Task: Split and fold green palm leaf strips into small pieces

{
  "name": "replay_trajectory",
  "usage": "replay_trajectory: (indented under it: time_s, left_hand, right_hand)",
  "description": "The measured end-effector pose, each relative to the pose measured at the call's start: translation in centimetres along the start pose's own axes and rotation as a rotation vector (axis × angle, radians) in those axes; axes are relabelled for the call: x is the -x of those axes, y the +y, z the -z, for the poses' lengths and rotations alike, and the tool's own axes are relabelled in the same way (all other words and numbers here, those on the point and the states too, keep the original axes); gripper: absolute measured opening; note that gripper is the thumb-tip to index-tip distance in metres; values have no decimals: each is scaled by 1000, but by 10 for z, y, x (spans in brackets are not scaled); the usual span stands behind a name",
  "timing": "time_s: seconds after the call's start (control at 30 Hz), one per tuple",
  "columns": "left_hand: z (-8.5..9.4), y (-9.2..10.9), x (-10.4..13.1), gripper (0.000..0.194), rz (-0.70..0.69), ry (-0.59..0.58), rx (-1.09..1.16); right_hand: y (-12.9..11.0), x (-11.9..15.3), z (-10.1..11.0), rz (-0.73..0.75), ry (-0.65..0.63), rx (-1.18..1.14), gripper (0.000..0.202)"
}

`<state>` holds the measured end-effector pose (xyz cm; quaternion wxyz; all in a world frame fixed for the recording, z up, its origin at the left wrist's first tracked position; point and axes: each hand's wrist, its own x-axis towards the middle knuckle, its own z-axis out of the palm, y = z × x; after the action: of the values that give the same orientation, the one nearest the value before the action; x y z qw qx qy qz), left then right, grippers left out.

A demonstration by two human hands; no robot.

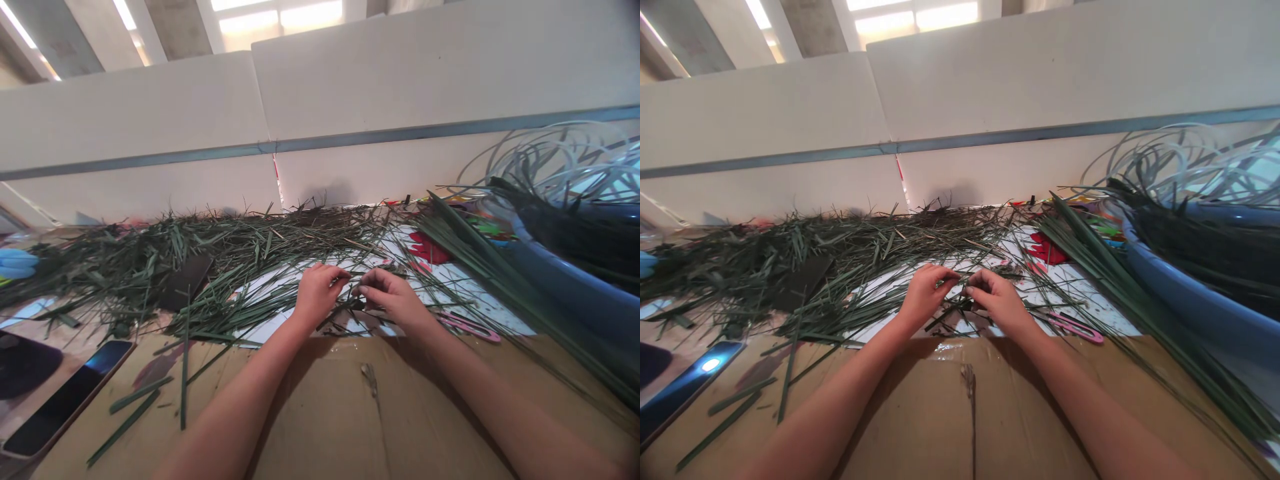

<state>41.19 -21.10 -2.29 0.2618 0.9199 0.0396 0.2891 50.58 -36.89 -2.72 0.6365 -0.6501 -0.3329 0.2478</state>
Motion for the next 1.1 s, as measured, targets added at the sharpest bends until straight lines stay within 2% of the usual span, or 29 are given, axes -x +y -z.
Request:
replay_trajectory:
  time_s: [0.13,0.27,0.4,0.53,0.67,0.83,0.93,1.1]
  left_hand:
    - [-1,6,2,9,105,27,92]
    - [-7,14,5,9,184,64,229]
    - [-13,14,6,10,229,109,352]
    - [-18,12,5,12,333,39,536]
    - [-21,12,5,12,376,54,625]
    - [-22,15,5,10,423,31,809]
    - [-22,16,4,11,430,50,810]
    - [-21,16,3,9,430,73,815]
  right_hand:
    - [1,-1,0,-7,21,-76,32]
    - [5,-3,0,57,90,-23,30]
    - [8,-2,-1,71,106,-6,30]
    - [8,-2,-2,71,117,-25,34]
    - [8,-3,-1,109,141,37,33]
    - [11,-4,2,149,233,127,32]
    - [12,-4,0,122,222,67,38]
    - [8,-1,-5,-4,177,-96,41]
